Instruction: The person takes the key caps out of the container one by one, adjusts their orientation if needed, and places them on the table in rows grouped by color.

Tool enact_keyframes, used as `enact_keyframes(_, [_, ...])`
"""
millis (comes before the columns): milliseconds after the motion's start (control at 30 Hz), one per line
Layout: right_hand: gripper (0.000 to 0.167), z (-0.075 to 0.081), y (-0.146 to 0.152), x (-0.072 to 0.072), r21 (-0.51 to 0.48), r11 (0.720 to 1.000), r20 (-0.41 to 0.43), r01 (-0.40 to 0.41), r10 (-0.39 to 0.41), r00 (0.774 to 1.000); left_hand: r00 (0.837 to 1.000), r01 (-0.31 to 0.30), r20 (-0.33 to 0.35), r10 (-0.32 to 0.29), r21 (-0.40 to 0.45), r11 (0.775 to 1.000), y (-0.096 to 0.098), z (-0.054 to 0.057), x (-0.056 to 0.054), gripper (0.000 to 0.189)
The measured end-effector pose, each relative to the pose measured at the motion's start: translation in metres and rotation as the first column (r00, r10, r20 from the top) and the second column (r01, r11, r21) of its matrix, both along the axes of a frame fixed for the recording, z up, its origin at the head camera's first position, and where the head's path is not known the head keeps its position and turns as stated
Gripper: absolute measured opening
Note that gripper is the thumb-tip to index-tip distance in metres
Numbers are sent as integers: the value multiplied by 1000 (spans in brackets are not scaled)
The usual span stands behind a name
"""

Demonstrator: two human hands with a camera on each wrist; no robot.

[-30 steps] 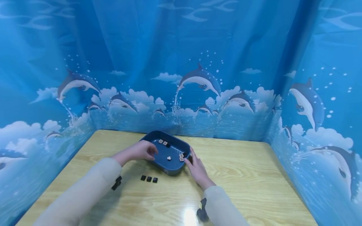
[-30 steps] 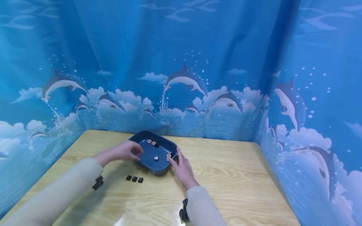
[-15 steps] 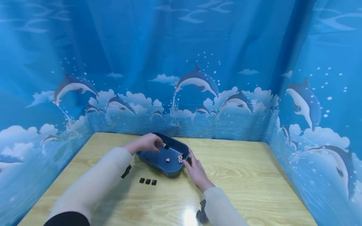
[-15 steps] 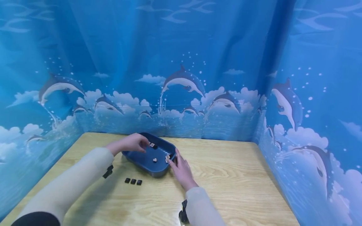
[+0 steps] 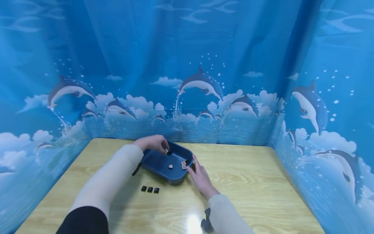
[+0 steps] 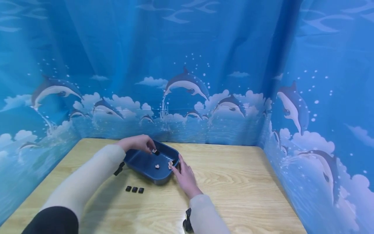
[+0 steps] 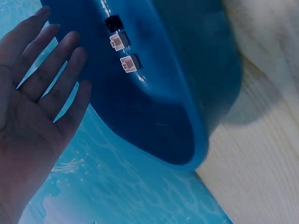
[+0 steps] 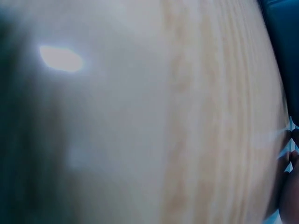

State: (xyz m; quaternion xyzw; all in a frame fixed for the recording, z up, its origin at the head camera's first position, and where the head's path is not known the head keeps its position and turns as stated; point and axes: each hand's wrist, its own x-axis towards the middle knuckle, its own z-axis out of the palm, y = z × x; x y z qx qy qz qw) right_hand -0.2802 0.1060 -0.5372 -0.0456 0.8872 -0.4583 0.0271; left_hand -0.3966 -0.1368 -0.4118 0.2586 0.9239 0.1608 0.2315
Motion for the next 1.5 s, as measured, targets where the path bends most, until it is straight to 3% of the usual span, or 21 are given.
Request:
enact_keyframes(200, [68, 1, 1, 0, -7, 1000, -6, 1, -1, 1000, 997, -30, 76, 30, -3, 1000, 7, -3, -10, 29])
enact_keyframes(500, [68, -2, -1, -2, -11, 1000, -22, 12, -12, 1000, 992, -6, 128, 10, -32, 999, 16, -6, -24, 29])
enact_keyframes(967, [68, -3, 0, -2, -4, 1000, -21, 6, -6, 1000, 983, -29, 178, 44, -81, 996, 28, -18, -27, 34])
enact_keyframes(1300, [67, -3, 0, -3, 1, 1000, -8, -2, 2, 1000, 977, 40, 212, -26, -62, 997, 44, -19, -23, 35])
enact_keyframes(1500, [68, -1, 0, -3, 2, 1000, -11, -6, 6, 1000, 980, -19, 194, 40, -106, 994, 55, -22, -18, 29])
